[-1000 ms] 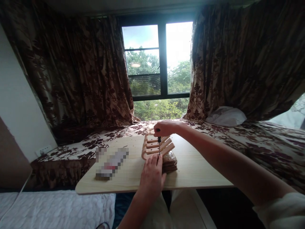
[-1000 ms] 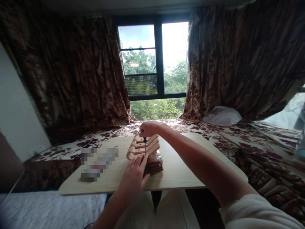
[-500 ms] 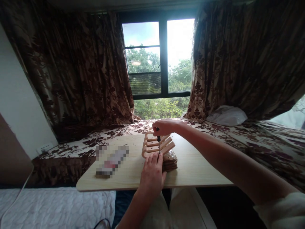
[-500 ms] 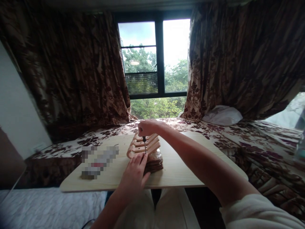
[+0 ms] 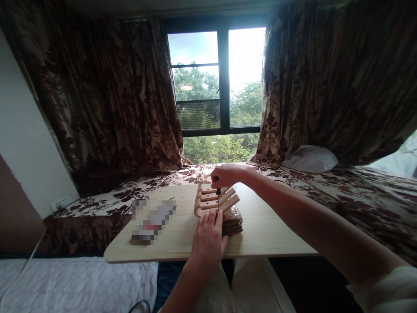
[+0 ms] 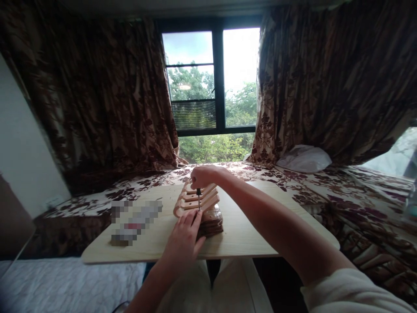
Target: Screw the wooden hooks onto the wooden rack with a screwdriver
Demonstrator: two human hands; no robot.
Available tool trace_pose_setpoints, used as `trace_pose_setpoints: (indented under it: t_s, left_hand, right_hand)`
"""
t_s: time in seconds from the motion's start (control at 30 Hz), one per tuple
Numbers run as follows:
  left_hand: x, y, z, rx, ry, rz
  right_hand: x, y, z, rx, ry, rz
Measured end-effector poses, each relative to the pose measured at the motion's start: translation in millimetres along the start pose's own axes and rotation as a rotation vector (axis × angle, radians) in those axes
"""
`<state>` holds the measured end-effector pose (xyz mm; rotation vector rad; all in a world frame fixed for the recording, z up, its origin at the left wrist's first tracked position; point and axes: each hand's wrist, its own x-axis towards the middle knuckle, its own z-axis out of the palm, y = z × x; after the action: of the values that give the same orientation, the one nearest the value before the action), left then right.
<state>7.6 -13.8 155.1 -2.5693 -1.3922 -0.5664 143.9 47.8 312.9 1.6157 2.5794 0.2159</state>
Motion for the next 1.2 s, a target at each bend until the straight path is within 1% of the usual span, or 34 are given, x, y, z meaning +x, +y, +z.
trace_pose_setpoints:
  t_s: [0.17,0.23,0.5,0.73,0.8,0.97,1.2]
  left_hand:
    - [-1,1,-2.5,-0.007,-0.014,-0.003]
    - [-1,1,-3.2,-0.005,-0.02,-0.004]
    - [-1,2,-5.3,-0.011,-0.048,-0.019]
    - [-1,3,-6.9,-0.021,-0.045,-0.021]
    - [-1,2,-6.3,-0.016,-0.04,-0.017]
    - [0,1,-4.2,-0.017,-0.024,-0.009]
    - [-2,0,-2.5,-0.017,-0.014,-0.007]
  right_hand:
    - [7,4,11,-0.002,0.017,0.04]
    - [9,5,12,-0.003,0.026,0.054]
    - [-1,7,2,0.015,0.033,-0.01]
    - [7,0,6,-0.007,0.028,0.039]
    - [7,-2,3,-0.009,0.025,0.041]
    - [-1,-3,-7,0.008,-0.002,-0.009]
    - [1,3,2,0.004,-0.012,0.032]
